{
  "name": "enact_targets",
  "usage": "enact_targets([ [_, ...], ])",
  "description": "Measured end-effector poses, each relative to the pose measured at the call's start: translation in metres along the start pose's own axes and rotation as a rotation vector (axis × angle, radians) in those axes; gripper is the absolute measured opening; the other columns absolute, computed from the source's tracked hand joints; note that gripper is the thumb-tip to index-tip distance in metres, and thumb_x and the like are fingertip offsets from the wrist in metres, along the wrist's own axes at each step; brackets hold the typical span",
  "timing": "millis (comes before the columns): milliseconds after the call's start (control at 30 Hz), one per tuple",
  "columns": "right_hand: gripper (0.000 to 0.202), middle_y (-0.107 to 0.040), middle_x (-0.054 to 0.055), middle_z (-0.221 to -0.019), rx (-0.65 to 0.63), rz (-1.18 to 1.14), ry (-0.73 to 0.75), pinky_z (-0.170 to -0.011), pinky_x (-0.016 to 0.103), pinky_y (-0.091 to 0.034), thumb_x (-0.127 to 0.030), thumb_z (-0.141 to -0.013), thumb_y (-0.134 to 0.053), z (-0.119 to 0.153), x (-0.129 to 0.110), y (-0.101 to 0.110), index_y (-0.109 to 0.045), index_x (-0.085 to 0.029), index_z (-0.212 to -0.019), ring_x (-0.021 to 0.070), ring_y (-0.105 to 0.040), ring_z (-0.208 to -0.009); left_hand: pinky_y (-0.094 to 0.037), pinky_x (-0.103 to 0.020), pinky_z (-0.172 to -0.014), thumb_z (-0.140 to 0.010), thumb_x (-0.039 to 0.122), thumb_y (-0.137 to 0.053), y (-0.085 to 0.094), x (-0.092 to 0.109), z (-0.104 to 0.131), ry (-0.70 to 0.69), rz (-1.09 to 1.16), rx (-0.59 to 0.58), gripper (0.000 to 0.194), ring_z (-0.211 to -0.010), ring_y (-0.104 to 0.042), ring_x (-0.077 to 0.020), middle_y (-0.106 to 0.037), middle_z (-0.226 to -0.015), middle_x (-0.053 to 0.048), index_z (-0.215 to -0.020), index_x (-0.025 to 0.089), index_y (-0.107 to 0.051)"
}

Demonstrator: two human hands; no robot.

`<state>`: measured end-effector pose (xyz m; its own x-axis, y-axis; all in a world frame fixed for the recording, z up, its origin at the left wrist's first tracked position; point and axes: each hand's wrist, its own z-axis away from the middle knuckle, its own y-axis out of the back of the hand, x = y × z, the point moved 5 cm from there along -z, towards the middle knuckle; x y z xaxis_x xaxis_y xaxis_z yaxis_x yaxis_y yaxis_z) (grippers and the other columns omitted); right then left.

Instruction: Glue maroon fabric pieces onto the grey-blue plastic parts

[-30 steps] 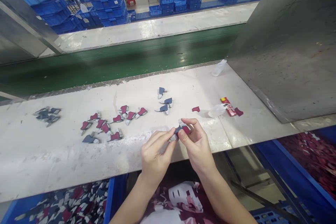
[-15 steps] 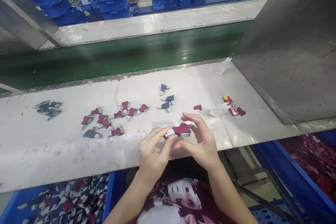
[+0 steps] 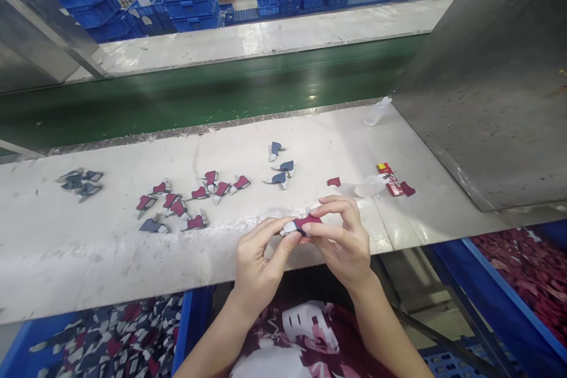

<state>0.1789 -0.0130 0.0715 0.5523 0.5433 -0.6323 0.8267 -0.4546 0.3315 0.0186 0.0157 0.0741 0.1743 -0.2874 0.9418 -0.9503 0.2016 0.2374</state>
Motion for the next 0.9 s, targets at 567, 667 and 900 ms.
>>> enact_targets([
  [567,0.026,-0.059,0.010,-0.112,0.223,0.541,-0.082,-0.096,0.051,-0.050,-0.020,-0.084,-0.074,0.022,0.051,0.034,-0.067,-0.023,-0.109,0.0286,-0.059,-0.112,-0.040,-0.056,-0.108,-0.090,0.016,-0.055,0.077,-0.061,-0.037,-0.054,-0.956,0.239,0.045,-0.128,-0.048,-0.0370,-0.059,-0.131,-0.017,-0.134,0.018,-0.061],
  [667,0.013,-0.055,0.008,-0.102,0.380,0.686,-0.155,-0.096,0.052,-0.048,-0.026,-0.083,-0.076,0.029,0.062,0.054,-0.073,-0.021,-0.094,0.0290,-0.058,-0.108,-0.040,-0.052,-0.108,-0.088,0.011,-0.053,0.055,-0.062,-0.052,-0.130,-0.919,0.089,0.055,-0.126,-0.049,-0.0336,-0.059,-0.131,-0.014,-0.142,0.020,-0.053],
  [900,0.028,-0.042,0.014,-0.135,0.137,0.612,-0.423,-0.099,0.061,-0.045,-0.045,-0.088,-0.068,0.043,0.097,0.046,-0.077,-0.028,-0.108,0.0395,-0.034,-0.133,-0.046,-0.049,-0.100,-0.090,0.009,-0.054,-0.008,-0.083,-0.090,-0.049,-0.776,-0.210,0.041,-0.113,-0.058,-0.0318,-0.069,-0.116,-0.013,-0.130,0.016,-0.060],
])
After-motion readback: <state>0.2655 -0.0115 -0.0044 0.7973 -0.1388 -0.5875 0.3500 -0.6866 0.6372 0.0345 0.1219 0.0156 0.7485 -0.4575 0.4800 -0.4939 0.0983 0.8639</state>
